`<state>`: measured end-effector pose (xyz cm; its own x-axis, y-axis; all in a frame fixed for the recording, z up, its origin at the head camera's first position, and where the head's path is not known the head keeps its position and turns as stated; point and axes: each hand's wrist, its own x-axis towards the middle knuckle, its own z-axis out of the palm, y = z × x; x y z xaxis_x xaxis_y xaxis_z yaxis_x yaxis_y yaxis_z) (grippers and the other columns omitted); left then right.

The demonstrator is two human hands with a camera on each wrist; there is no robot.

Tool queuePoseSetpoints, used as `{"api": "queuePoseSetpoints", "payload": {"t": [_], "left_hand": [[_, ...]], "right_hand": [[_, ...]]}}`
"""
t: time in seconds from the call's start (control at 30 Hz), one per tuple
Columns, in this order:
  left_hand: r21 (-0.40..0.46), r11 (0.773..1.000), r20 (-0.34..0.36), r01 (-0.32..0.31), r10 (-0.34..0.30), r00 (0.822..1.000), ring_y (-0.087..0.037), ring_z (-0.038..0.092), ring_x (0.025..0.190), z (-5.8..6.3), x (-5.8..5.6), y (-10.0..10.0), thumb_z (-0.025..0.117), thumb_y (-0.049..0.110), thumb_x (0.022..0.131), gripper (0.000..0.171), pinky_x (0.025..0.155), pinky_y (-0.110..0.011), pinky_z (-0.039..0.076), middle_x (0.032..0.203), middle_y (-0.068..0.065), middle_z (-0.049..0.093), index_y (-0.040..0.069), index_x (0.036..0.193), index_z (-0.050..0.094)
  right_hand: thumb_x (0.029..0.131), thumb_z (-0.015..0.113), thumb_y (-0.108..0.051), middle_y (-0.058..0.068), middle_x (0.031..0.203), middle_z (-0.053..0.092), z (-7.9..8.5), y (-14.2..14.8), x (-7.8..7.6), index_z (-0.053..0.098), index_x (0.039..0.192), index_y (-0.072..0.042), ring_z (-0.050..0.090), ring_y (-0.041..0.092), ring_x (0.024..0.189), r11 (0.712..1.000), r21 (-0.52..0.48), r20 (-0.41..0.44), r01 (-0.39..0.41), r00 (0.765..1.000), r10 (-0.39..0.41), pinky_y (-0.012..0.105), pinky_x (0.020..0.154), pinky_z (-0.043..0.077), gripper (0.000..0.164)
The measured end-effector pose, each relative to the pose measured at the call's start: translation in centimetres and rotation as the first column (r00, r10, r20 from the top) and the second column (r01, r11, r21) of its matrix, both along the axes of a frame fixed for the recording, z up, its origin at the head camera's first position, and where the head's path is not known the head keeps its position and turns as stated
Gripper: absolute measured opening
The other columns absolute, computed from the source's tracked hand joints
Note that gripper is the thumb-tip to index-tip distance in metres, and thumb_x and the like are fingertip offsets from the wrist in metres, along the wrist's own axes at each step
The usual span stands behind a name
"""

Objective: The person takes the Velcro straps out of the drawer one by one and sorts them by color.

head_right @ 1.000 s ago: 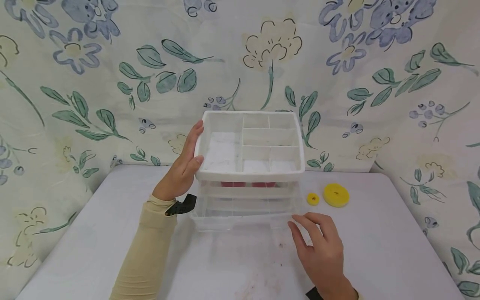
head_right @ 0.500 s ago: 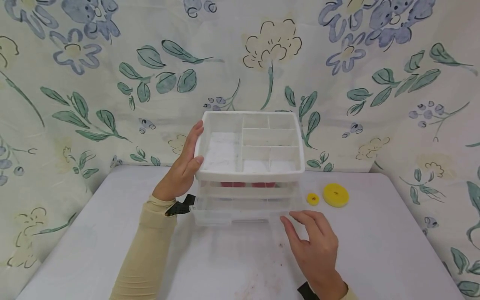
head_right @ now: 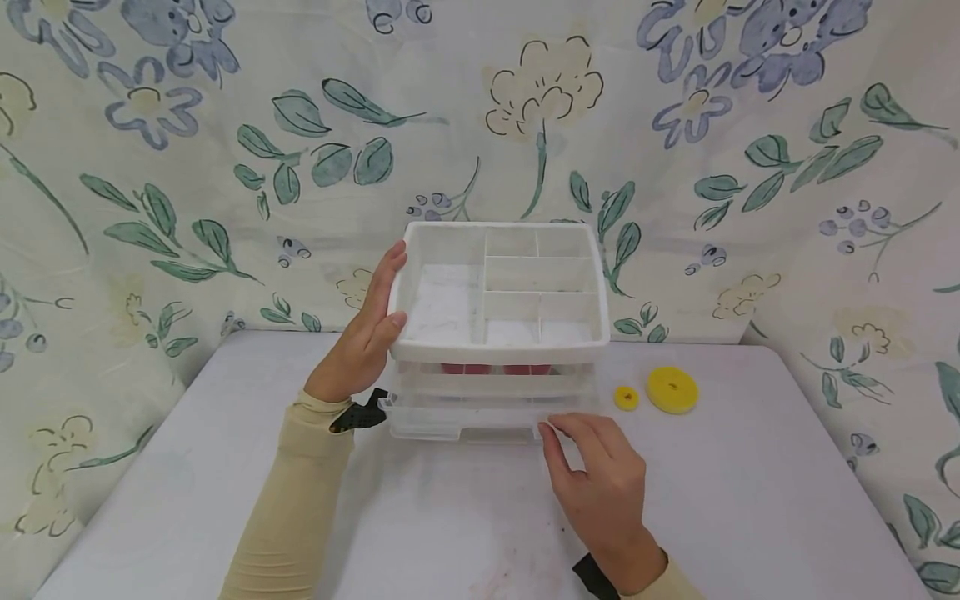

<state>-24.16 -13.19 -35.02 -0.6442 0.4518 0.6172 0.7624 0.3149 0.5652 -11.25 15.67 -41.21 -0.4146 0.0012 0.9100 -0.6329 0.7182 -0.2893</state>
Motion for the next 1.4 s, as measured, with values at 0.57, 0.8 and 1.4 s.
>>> {"api": "queuePoseSetpoints", "payload": {"t": [0.57,0.8,1.4], "left_hand": [[-0.007,1.000,0.003,-0.007,0.007,1.000,-0.019,0.004,0.154,0.1,0.2,0.0,0.033,0.019,0.102,0.065,0.123,-0.046,0.009,0.169,-0.006,0.001,0.001,0.159,0.008],[-0.008,1.000,0.000,-0.005,0.005,1.000,-0.019,0.004,0.154,0.1,0.2,-0.1,0.033,0.021,0.102,0.066,0.123,-0.046,0.010,0.169,-0.006,0.001,0.002,0.159,0.007],[-0.018,1.000,-0.007,-0.015,0.015,1.000,-0.019,0.002,0.154,0.2,0.2,0.0,0.033,0.019,0.102,0.065,0.124,-0.043,0.007,0.168,-0.009,0.001,0.001,0.159,0.007]], "right_hand": [[0.095,0.065,-0.046,0.008,0.081,0.069,0.5,-1.6,-1.5,0.074,0.086,-0.002,0.066,0.020,0.068,0.997,0.064,0.011,0.047,0.999,-0.048,0.030,0.062,0.057,0.046],[0.095,0.067,-0.038,0.010,0.079,0.068,0.3,-1.8,-2.3,0.073,0.085,-0.001,0.067,0.022,0.067,0.997,0.067,-0.019,0.038,0.999,-0.037,0.036,0.058,0.058,0.040],[0.094,0.069,-0.026,0.011,0.081,0.069,0.2,-2.4,-4.0,0.072,0.090,0.000,0.065,0.022,0.068,0.999,0.034,0.021,0.011,1.000,-0.012,0.036,0.058,0.056,0.027]]}}
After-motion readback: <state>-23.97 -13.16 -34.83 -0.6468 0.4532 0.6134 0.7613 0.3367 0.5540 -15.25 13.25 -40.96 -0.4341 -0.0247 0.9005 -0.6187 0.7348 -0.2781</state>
